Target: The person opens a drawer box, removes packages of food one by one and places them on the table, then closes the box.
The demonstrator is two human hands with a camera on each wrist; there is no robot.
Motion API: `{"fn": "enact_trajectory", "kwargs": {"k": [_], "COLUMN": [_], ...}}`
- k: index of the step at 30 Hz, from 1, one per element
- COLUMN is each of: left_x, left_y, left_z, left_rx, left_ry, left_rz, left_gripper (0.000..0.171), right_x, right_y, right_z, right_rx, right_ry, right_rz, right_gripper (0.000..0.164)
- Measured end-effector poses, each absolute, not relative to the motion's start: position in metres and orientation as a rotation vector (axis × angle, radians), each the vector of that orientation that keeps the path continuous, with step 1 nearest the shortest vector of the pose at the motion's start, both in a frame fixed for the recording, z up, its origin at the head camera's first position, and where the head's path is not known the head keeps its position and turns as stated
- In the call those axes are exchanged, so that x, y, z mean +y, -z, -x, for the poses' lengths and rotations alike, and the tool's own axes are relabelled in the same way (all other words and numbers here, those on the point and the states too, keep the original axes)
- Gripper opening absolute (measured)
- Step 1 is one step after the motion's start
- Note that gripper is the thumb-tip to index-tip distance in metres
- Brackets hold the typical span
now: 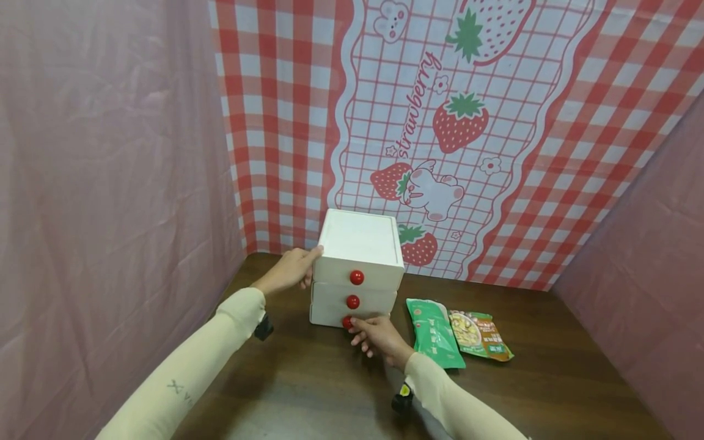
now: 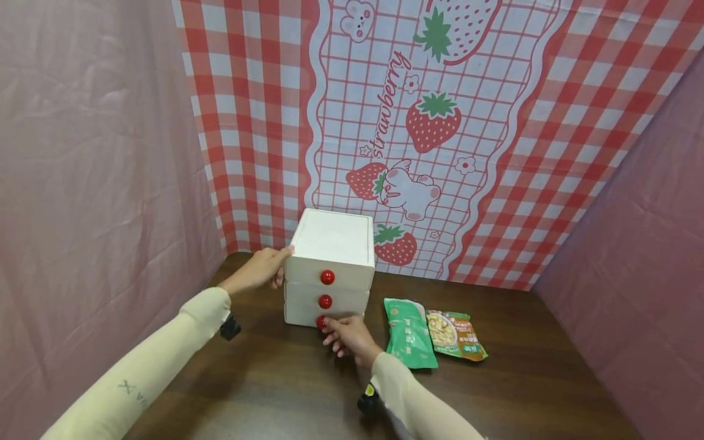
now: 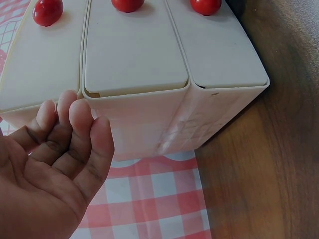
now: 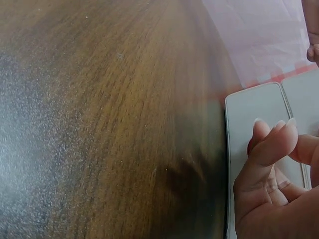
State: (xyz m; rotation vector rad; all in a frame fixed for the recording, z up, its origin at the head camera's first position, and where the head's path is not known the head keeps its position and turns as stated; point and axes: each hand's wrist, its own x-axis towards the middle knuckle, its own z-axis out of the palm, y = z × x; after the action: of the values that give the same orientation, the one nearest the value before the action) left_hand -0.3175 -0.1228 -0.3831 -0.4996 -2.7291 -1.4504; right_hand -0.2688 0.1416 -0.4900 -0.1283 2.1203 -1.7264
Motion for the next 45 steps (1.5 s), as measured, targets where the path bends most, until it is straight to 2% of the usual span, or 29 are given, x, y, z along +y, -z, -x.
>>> {"fn": "enact_trajectory", "kwargs": {"k": [24, 45], "left_x": [-0.123, -0.123], "left_y": [0.383, 0.383], "left_z": [0.317, 0.317], "left_rx": [-2.726, -2.741], "left_ry": [1.481, 1.446], "left_rz": [0.479, 0.48], "left_gripper": [0.077, 0.077], "right_x": [0.133, 0.128], "right_y": [0.5, 0.507], "right_z": [0.27, 0.275], "right_rx": [2.078, 2.082], "right_ry": [1.789, 1.817], "right_rz": [0.062, 0.013], "right_gripper": [0.06, 0.06]}}
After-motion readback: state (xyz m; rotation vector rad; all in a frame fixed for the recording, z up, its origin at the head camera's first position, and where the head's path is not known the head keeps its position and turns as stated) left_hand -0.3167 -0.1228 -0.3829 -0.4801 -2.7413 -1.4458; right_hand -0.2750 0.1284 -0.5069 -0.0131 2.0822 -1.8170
